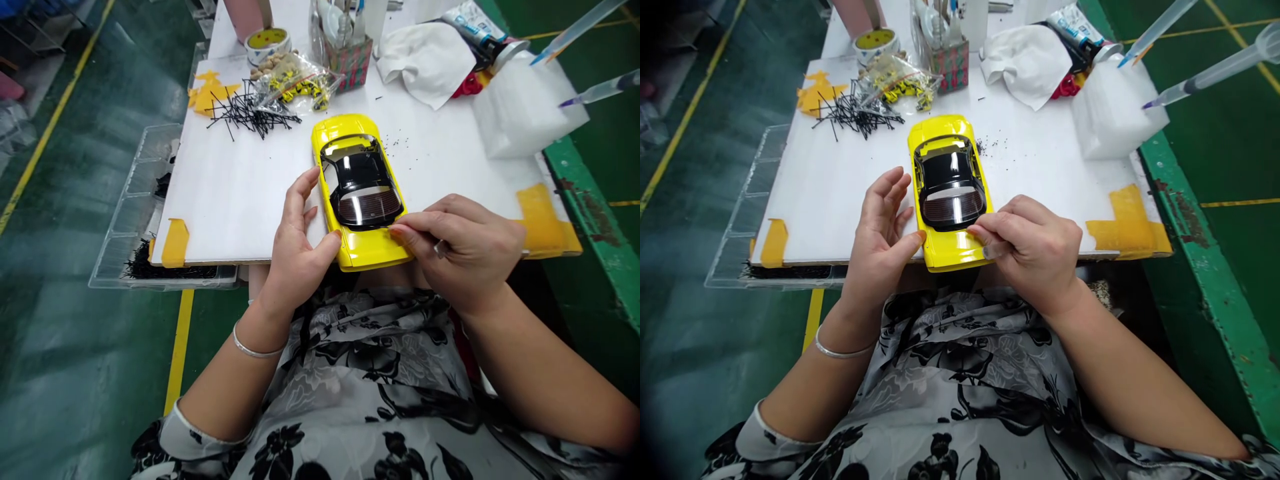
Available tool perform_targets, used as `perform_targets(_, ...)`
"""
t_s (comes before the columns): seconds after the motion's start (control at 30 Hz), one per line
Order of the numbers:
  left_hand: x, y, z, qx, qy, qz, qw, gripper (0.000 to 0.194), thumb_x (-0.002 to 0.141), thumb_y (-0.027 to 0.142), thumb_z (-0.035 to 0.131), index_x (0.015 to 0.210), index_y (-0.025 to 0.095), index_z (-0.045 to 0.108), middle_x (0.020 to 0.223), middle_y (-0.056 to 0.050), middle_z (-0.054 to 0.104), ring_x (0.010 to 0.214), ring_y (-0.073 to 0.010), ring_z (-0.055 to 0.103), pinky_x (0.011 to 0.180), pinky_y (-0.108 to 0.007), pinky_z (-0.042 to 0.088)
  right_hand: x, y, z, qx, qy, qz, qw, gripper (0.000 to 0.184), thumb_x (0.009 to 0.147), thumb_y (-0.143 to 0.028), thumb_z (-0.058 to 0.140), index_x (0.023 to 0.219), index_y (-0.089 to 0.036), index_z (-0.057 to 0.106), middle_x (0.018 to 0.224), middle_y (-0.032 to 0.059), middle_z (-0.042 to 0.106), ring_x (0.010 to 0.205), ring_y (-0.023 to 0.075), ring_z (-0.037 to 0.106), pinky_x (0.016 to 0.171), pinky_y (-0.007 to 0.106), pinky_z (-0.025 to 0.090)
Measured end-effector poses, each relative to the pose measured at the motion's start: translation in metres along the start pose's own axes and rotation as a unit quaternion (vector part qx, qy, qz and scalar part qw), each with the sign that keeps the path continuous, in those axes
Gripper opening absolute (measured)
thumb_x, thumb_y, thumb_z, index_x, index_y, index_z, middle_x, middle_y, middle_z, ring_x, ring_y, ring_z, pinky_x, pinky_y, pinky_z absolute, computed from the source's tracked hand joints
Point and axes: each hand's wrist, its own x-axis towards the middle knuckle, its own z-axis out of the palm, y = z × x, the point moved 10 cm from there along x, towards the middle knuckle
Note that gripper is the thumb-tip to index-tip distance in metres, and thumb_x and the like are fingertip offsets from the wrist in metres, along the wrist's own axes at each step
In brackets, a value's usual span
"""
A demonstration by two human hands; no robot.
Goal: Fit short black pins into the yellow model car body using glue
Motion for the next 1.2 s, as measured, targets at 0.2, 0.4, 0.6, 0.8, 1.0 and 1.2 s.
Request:
perform_targets(0.2, 0.0, 0.002, 0.001, 0.011, 0.008, -0.006, 1.0, 0.069, 0.093, 0.046, 0.073, 0.151, 0.044, 0.036, 0.164, -0.002, 0.037, 0.159, -0.034, 0.029, 0.125, -0.055, 0.039, 0.002, -0.002, 0.003, -0.013, -0.015, -0.003, 1.0, 0.012, 0.097, -0.023, 0.073, 0.085, -0.022, 0.076, 0.075, 0.0027, 0.071, 0.064, 0.0166, 0.065, 0.052, 0.03, 0.044)
perform_targets(0.4, 0.0, 0.004, 0.0, 0.011, 0.021, -0.008, 1.0, 0.065, 0.093, 0.046, 0.072, 0.149, 0.044, 0.039, 0.163, -0.003, 0.039, 0.157, -0.0341, 0.033, 0.123, -0.055, 0.043, 0.003, 0.001, 0.001, -0.025, -0.022, 0.026, 0.999, 0.022, 0.101, -0.032, 0.067, 0.083, -0.025, 0.077, 0.074, 0.0032, 0.072, 0.063, 0.0179, 0.064, 0.051, 0.032, 0.043)
perform_targets(0.6, 0.001, 0.004, -0.001, 0.014, 0.019, -0.011, 1.0, 0.066, 0.093, 0.046, 0.072, 0.15, 0.043, 0.039, 0.163, -0.003, 0.039, 0.157, -0.0338, 0.034, 0.123, -0.054, 0.043, 0.002, -0.002, -0.002, -0.019, -0.002, 0.014, 1.0, 0.018, 0.1, -0.029, 0.069, 0.085, -0.025, 0.078, 0.075, 0.0035, 0.073, 0.063, 0.0172, 0.065, 0.052, 0.031, 0.044)
perform_targets(0.8, 0.001, 0.004, 0.0, 0.014, 0.023, -0.013, 1.0, 0.066, 0.093, 0.045, 0.072, 0.149, 0.044, 0.039, 0.163, -0.002, 0.04, 0.157, -0.0334, 0.035, 0.123, -0.055, 0.043, 0.002, -0.005, 0.0, -0.014, -0.003, -0.01, 1.0, 0.015, 0.098, -0.026, 0.07, 0.086, -0.024, 0.078, 0.074, 0.0029, 0.072, 0.063, 0.0171, 0.065, 0.051, 0.031, 0.044)
perform_targets(1.0, 0.001, 0.004, 0.0, 0.015, 0.018, -0.016, 1.0, 0.066, 0.092, 0.046, 0.073, 0.149, 0.044, 0.039, 0.164, -0.002, 0.039, 0.157, -0.0338, 0.034, 0.122, -0.055, 0.043, 0.004, -0.003, 0.004, -0.035, -0.038, -0.007, 0.999, 0.019, 0.099, -0.031, 0.069, 0.083, -0.025, 0.078, 0.074, 0.0025, 0.071, 0.061, 0.0167, 0.064, 0.05, 0.03, 0.044)
perform_targets(1.2, 0.003, 0.001, -0.001, 0.009, 0.019, -0.014, 1.0, 0.067, 0.092, 0.046, 0.074, 0.148, 0.044, 0.039, 0.163, -0.002, 0.038, 0.158, -0.0351, 0.032, 0.122, -0.056, 0.042, 0.007, -0.011, 0.002, -0.055, -0.036, -0.05, 0.997, 0.017, 0.098, -0.027, 0.071, 0.084, -0.021, 0.076, 0.072, 0.003, 0.069, 0.06, 0.0157, 0.063, 0.048, 0.029, 0.041)
